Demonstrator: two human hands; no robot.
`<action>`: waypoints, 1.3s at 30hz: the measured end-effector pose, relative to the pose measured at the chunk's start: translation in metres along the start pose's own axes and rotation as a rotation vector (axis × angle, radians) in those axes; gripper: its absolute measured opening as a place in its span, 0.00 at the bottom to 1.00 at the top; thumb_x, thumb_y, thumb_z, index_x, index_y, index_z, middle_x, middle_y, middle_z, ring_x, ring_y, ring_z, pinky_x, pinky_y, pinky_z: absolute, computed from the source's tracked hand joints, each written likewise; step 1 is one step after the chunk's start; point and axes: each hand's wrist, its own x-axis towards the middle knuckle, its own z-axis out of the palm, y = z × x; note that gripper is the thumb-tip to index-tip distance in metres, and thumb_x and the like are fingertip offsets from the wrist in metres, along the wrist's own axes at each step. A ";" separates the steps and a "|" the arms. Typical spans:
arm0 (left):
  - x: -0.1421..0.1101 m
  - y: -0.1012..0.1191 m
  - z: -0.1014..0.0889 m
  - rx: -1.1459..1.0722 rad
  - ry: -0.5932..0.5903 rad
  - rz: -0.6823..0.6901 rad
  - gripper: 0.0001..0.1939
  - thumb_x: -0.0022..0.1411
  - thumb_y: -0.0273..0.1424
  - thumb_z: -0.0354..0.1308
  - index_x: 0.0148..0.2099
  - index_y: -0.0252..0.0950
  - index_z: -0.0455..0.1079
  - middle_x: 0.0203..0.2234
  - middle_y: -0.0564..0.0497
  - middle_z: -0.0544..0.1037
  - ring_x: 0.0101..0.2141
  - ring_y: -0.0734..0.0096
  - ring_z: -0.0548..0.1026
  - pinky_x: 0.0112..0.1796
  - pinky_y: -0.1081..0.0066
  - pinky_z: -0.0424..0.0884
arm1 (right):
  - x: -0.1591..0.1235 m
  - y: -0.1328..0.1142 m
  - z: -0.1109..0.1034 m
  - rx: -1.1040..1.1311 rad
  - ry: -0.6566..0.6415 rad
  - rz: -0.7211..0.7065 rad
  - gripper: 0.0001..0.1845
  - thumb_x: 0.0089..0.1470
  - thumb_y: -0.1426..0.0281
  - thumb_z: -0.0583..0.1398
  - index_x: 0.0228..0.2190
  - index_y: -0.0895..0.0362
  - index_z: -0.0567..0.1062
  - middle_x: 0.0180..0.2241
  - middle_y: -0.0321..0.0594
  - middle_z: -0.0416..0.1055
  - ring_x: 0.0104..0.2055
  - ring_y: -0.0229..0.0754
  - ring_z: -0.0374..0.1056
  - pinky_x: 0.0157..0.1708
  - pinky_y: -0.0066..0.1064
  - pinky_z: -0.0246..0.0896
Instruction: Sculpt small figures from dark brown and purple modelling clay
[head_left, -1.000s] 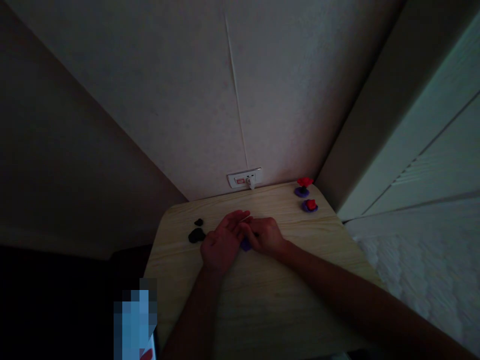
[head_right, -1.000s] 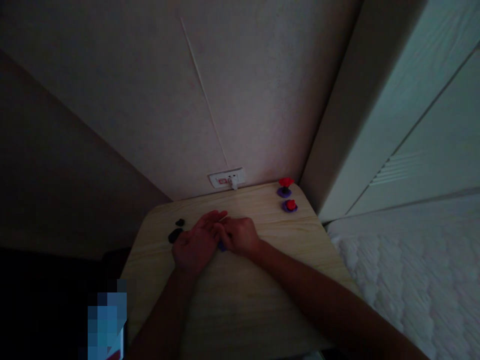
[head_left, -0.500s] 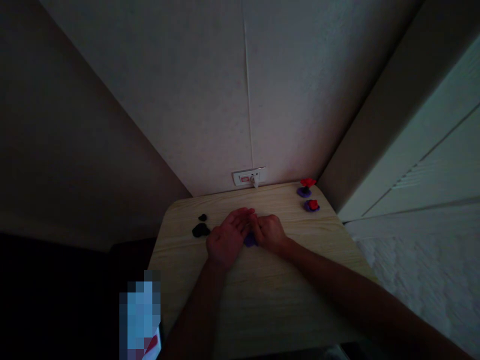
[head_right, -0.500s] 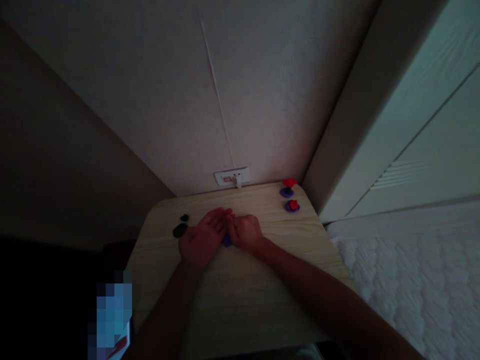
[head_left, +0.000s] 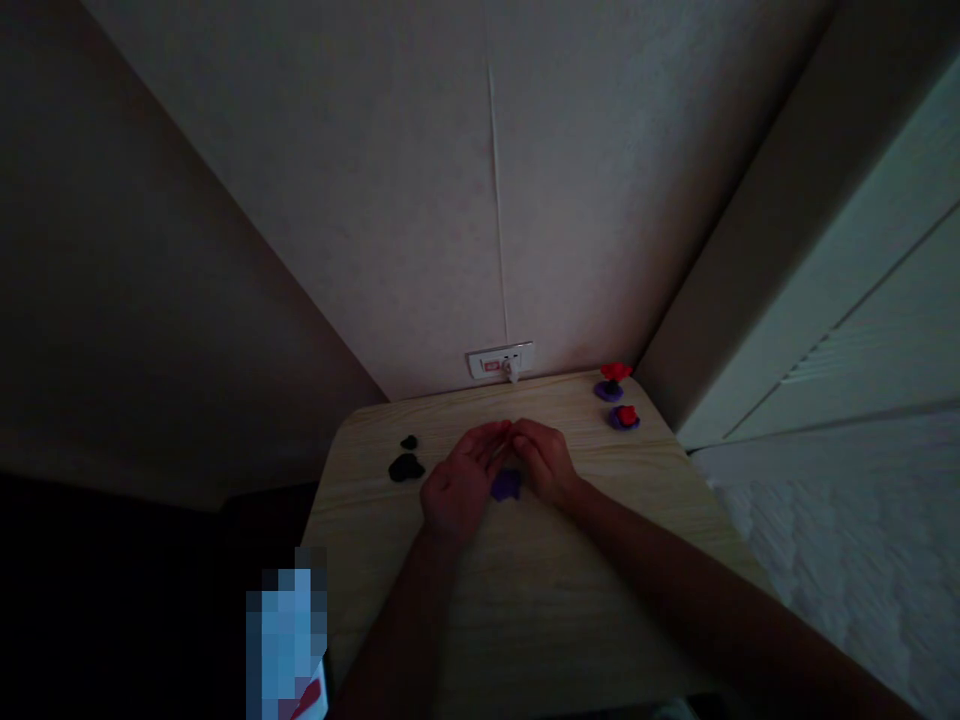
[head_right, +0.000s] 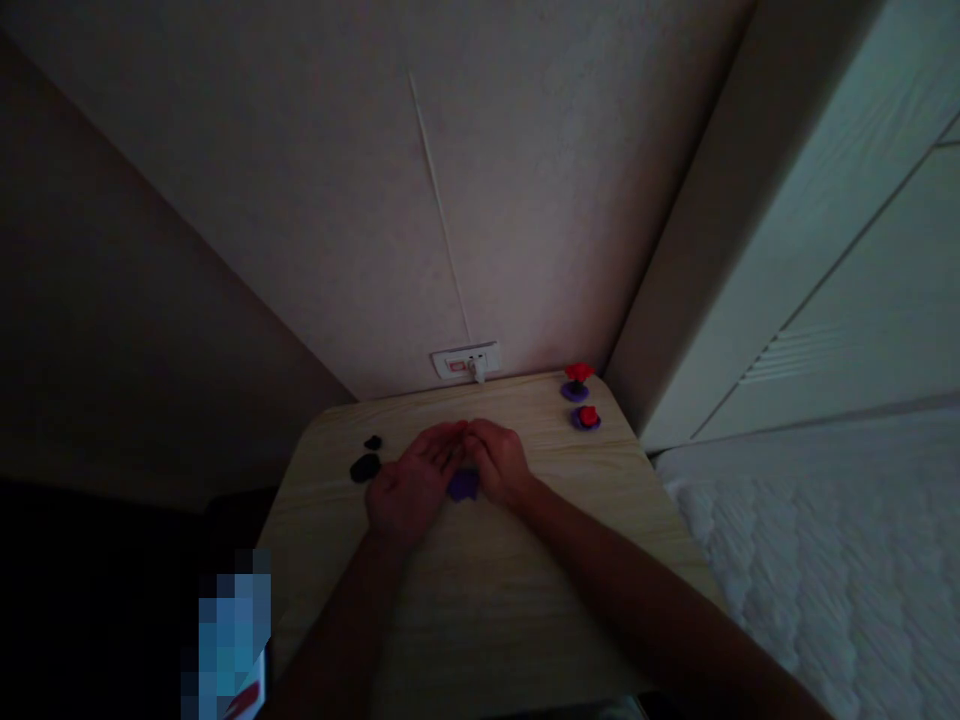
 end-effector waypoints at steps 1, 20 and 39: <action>0.000 0.000 0.001 0.005 0.003 0.006 0.27 0.57 0.41 0.56 0.55 0.31 0.74 0.57 0.35 0.74 0.64 0.45 0.64 0.64 0.49 0.56 | -0.001 0.001 0.000 0.026 0.031 -0.013 0.16 0.64 0.65 0.46 0.36 0.56 0.71 0.31 0.42 0.73 0.32 0.43 0.70 0.33 0.33 0.65; 0.003 -0.002 0.007 0.009 0.250 -0.094 0.10 0.53 0.35 0.62 0.31 0.33 0.76 0.25 0.49 0.75 0.29 0.68 0.74 0.33 0.69 0.72 | -0.003 -0.016 0.005 -0.099 0.096 -0.369 0.30 0.58 0.61 0.58 0.59 0.59 0.64 0.51 0.55 0.70 0.54 0.57 0.66 0.52 0.53 0.67; 0.004 0.004 0.007 0.164 0.410 -0.111 0.27 0.53 0.44 0.68 0.17 0.36 0.58 0.07 0.60 0.54 0.08 0.83 0.49 0.10 0.79 0.43 | -0.004 -0.006 0.004 0.070 0.058 -0.192 0.14 0.65 0.65 0.52 0.48 0.56 0.69 0.39 0.47 0.70 0.39 0.46 0.67 0.36 0.39 0.68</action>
